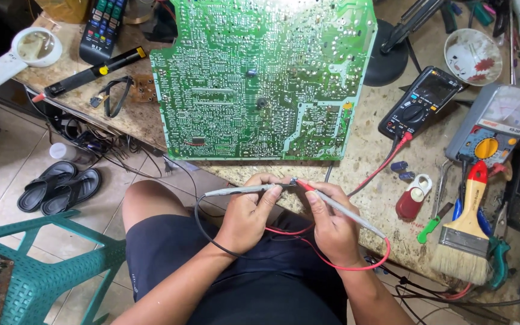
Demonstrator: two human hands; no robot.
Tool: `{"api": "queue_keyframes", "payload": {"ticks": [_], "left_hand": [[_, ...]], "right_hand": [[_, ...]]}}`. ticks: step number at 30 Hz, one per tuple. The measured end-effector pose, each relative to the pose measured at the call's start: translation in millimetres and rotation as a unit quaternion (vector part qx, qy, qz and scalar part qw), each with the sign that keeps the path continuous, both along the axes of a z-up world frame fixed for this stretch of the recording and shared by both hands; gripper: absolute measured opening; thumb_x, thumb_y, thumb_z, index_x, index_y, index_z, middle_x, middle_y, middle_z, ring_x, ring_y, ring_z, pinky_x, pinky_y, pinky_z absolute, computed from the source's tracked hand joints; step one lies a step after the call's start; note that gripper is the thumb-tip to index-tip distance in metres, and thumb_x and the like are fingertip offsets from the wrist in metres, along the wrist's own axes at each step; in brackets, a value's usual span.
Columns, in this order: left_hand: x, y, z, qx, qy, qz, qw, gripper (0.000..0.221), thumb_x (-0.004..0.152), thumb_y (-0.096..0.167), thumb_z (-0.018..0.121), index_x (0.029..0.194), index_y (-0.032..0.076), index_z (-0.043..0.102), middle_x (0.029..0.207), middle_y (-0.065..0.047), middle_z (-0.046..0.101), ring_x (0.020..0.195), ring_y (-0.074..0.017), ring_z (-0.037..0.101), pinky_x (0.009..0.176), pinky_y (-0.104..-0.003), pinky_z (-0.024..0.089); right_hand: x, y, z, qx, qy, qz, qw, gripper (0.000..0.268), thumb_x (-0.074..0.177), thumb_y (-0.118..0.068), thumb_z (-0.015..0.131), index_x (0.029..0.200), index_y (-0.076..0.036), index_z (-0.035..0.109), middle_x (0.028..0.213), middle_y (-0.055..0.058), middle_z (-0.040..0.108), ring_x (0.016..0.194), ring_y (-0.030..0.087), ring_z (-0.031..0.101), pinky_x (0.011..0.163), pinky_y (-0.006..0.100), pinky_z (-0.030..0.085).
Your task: Desoldering and testing electronic components on a circuit board using a soldering iron, pump, and multimeter.
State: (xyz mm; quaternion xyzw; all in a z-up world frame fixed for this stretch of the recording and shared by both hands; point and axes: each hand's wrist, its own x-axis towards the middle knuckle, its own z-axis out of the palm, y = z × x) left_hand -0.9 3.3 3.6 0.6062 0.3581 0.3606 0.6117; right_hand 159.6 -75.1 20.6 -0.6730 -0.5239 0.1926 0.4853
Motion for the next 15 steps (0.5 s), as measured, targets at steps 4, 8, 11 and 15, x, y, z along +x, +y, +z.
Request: {"api": "queue_keyframes", "payload": {"ticks": [4, 8, 11, 15], "left_hand": [[0.9, -1.4, 0.7, 0.020, 0.021, 0.007, 1.000, 0.020, 0.103, 0.025, 0.053, 0.113, 0.010, 0.062, 0.120, -0.006, 0.076, 0.114, -0.0178, 0.072, 0.097, -0.031, 0.058], [3.6, -0.2, 8.5, 0.006, 0.023, 0.019, 1.000, 0.019, 0.103, 0.021, 0.057, 0.111, 0.007, 0.067, 0.097, -0.008, 0.074, 0.091, -0.0159, 0.068, 0.083, -0.033, 0.057], [5.0, -0.8, 14.1, 0.015, 0.022, 0.038, 0.999, 0.019, 0.103, 0.018, 0.060, 0.109, 0.004, 0.071, 0.076, -0.013, 0.072, 0.079, -0.0186, 0.065, 0.074, -0.038, 0.056], [8.0, -3.9, 11.1, 0.016, 0.028, 0.052, 0.998, 0.019, 0.103, 0.018, 0.060, 0.109, 0.004, 0.071, 0.077, -0.015, 0.074, 0.081, -0.0201, 0.069, 0.076, -0.038, 0.058]], "right_hand": [[-0.4, -0.6, 1.2, -0.009, 0.006, -0.003, 1.000, 0.021, 0.101, -0.017, 0.060, 0.112, -0.002, 0.070, 0.112, 0.010, 0.078, 0.107, 0.021, 0.075, 0.093, 0.030, 0.060], [-4.6, 3.3, 6.1, 0.002, 0.025, -0.022, 0.999, 0.017, 0.099, -0.012, 0.065, 0.111, -0.003, 0.072, 0.098, 0.012, 0.077, 0.090, 0.017, 0.069, 0.080, 0.032, 0.059], [-4.6, 3.3, 7.6, 0.005, 0.031, -0.045, 0.998, 0.013, 0.097, -0.009, 0.070, 0.108, -0.005, 0.075, 0.083, 0.013, 0.076, 0.073, 0.012, 0.063, 0.069, 0.035, 0.057], [-5.9, 4.0, 13.1, 0.005, 0.029, -0.039, 0.999, 0.014, 0.096, -0.011, 0.070, 0.108, -0.006, 0.076, 0.082, 0.012, 0.076, 0.071, 0.013, 0.066, 0.067, 0.035, 0.058]]}}
